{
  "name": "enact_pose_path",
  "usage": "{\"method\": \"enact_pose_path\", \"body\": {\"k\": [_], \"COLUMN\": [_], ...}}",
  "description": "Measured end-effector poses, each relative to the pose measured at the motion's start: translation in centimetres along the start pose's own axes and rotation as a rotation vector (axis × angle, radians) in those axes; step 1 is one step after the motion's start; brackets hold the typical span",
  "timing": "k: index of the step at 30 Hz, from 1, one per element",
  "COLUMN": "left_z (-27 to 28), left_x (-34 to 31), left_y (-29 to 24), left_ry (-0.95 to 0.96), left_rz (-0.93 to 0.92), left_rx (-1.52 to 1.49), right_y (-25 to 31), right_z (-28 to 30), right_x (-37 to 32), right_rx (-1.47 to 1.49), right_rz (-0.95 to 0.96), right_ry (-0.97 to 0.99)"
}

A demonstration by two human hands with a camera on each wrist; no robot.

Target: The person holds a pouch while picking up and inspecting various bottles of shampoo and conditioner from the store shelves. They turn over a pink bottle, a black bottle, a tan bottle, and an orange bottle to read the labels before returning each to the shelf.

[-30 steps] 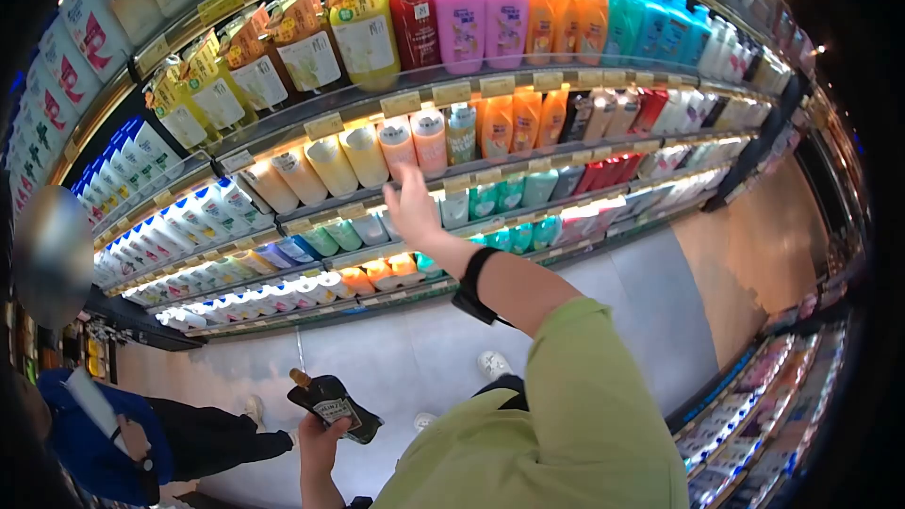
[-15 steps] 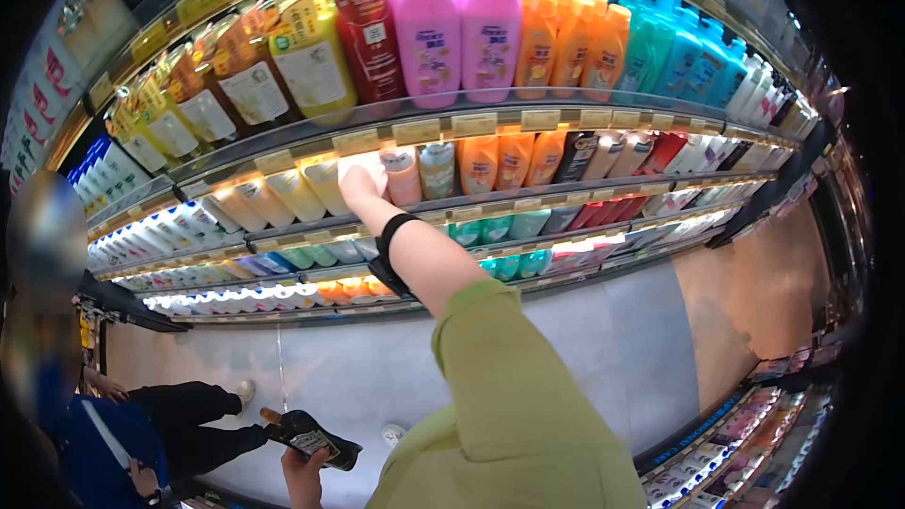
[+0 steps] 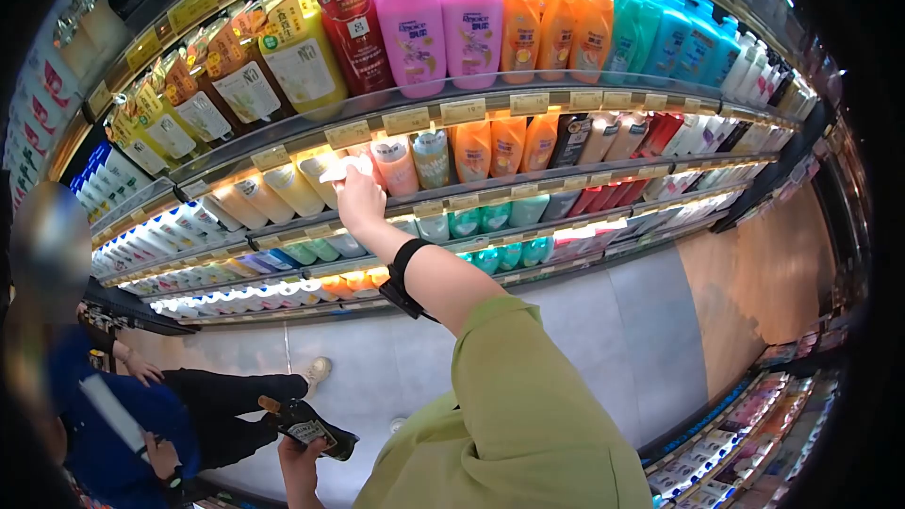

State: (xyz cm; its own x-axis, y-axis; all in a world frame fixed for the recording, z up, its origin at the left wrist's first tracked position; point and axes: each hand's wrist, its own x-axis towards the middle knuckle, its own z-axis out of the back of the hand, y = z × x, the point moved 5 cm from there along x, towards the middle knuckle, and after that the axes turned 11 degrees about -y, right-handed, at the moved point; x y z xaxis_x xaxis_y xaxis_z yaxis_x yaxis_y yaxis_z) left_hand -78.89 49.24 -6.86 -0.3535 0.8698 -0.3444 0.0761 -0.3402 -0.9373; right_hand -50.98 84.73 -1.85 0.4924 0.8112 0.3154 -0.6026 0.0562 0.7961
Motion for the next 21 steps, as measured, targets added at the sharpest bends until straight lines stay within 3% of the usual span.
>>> {"method": "enact_pose_path", "body": {"k": [9,11,13,15,17,19,21], "left_z": [0.7,0.9,0.7,-0.4,-1.1,-3.8,-6.1], "left_x": [-0.5,-0.4,-0.3,0.3,1.4,1.0,1.7], "left_y": [0.0,0.2,0.2,-0.9,-0.4,-3.4,-4.5], "left_ry": [0.007,0.025,0.037,-0.002,0.005,0.101,0.197], "left_rz": [0.039,0.029,0.016,-0.067,-0.050,-0.006,-0.102], "left_rx": [-0.033,-0.018,-0.004,-0.058,-0.108,-0.143,-0.121], "right_y": [-2.1,-1.2,0.1,2.8,3.3,3.3,1.9], "right_z": [0.5,2.5,5.8,10.3,13.4,16.5,17.8], "right_x": [-0.8,-1.9,-2.7,-3.4,-3.7,-3.5,-4.0], "right_rx": [0.118,0.229,0.232,0.377,0.537,0.626,0.882], "right_rz": [0.038,0.280,0.320,0.505,0.108,-0.037,-0.185], "right_ry": [-0.046,-0.147,-0.170,0.014,0.473,0.777,0.928]}}
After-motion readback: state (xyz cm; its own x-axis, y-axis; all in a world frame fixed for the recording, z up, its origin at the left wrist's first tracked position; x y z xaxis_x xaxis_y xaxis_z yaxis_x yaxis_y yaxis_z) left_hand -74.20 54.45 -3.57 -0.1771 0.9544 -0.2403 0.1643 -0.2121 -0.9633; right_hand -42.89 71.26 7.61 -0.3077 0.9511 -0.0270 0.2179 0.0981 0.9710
